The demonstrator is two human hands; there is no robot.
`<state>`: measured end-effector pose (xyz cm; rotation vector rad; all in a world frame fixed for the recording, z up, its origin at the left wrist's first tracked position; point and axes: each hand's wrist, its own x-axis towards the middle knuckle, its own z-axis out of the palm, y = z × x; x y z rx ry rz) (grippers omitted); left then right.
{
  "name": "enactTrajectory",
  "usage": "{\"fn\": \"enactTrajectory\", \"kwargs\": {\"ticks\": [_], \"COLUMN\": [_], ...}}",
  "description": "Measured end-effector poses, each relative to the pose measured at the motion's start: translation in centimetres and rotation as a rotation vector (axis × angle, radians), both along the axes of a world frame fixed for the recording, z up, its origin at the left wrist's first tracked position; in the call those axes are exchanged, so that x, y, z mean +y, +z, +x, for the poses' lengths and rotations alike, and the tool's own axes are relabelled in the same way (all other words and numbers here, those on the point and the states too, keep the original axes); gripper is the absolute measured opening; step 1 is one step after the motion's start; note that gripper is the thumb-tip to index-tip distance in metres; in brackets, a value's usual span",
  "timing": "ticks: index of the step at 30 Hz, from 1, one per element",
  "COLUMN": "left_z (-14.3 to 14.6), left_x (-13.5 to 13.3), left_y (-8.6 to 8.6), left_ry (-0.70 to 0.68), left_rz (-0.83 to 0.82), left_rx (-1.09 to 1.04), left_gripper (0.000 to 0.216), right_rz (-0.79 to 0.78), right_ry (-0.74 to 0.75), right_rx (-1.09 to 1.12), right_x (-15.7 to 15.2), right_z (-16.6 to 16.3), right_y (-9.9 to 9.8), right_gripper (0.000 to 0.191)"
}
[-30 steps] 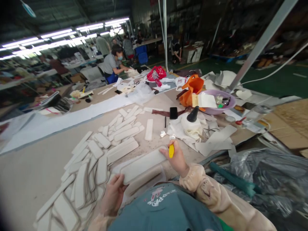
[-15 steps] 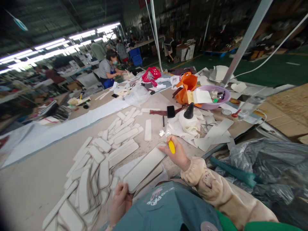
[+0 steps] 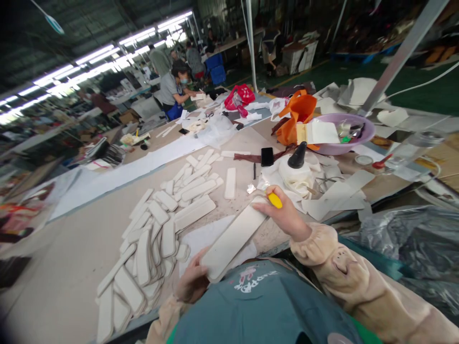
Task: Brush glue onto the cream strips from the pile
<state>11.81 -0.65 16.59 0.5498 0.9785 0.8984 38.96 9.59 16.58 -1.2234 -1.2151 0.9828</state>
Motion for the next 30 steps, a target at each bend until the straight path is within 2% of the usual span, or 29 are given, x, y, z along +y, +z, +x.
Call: {"fn": "enactTrajectory", "kwargs": {"ticks": [3, 9, 12, 15, 23, 30], "left_z": [-0.2, 2.6, 4.3, 5.4, 6.4, 7.4], "left_x": [2.1, 6.9, 7.7, 7.4, 5.0, 4.1], "left_y": [0.7, 1.9, 1.8, 1.6, 0.5, 1.0], "left_ry": [-0.2, -0.412, -0.397, -0.342, -0.278, -0.266], "left_rz": [0.019, 0.081, 0.096, 0.137, 0.15, 0.168], "left_rx": [0.043, 0.086, 0.19, 0.26, 0.283, 0.226], "left_gripper": [0.055, 0.045, 0.038, 0.037, 0.039, 0.042], "right_rz": [0.017, 0.047, 0.071, 0.071, 0.055, 0.051], "right_ry": [0.115, 0.305, 0.307, 0.282, 0.195, 0.189], "right_rx": [-0.037, -0.04, -0.013, 0.008, 0.033, 0.155], "right_x": [0.8, 2.5, 3.1, 3.6, 3.4, 1.7], "right_z": [0.1, -1.2, -1.5, -1.3, -0.8, -1.4], "right_y": [1.2, 3.6, 4.2, 4.2, 3.3, 1.6], "right_gripper": [0.039, 0.039, 0.04, 0.042, 0.042, 0.044]}}
